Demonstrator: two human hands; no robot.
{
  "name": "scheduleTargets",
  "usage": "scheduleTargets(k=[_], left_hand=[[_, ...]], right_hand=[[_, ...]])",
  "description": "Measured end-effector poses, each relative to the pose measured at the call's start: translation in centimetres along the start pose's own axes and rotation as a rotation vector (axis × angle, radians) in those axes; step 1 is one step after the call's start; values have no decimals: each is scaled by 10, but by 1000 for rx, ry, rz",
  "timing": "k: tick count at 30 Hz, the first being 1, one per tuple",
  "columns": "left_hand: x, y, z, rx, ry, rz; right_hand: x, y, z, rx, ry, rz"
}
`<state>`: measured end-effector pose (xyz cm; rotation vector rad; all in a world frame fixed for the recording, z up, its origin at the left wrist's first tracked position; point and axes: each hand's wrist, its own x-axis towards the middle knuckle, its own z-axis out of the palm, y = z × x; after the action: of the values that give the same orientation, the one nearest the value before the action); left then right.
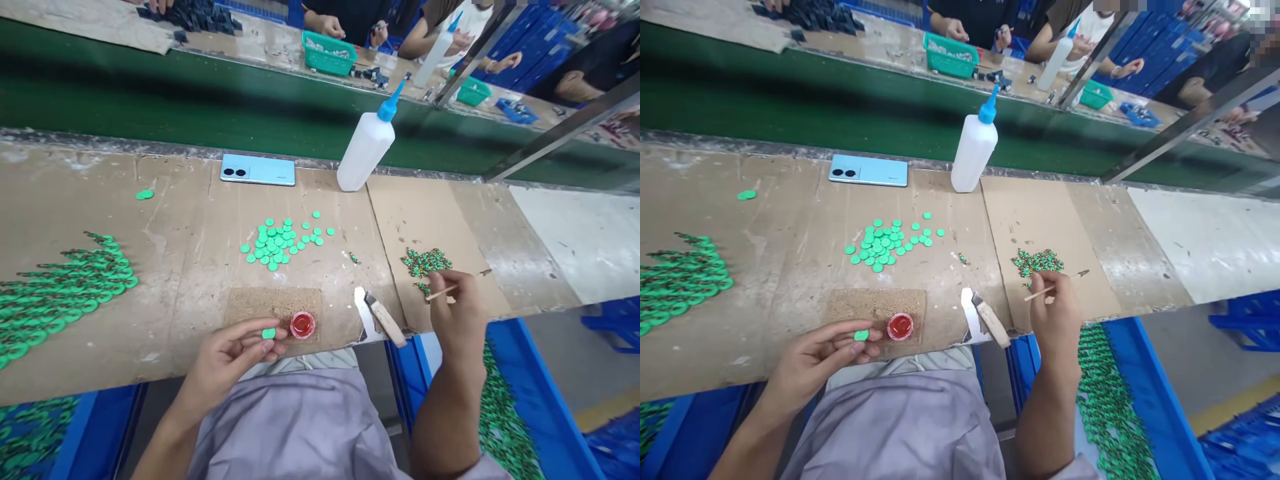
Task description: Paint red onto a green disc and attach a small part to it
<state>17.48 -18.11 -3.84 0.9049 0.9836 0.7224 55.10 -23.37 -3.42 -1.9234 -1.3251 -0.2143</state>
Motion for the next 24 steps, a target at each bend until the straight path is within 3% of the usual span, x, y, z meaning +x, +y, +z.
scheduleTargets(k=[3, 8, 16, 21, 24], left_hand=[[0, -2, 1, 17, 8, 0], [5, -15, -5, 30, -27, 57], [4, -17, -3, -19, -78, 92], [0, -14, 3, -74, -56, 107], [-7, -16, 11, -76, -38, 165]], right_hand=[[15, 23, 6, -179, -100, -85], [31, 23, 27, -385, -325, -74], [41, 21, 36, -412, -336, -26], [37, 3, 22, -202, -291, 22], [20, -27, 14, 122, -227, 82]])
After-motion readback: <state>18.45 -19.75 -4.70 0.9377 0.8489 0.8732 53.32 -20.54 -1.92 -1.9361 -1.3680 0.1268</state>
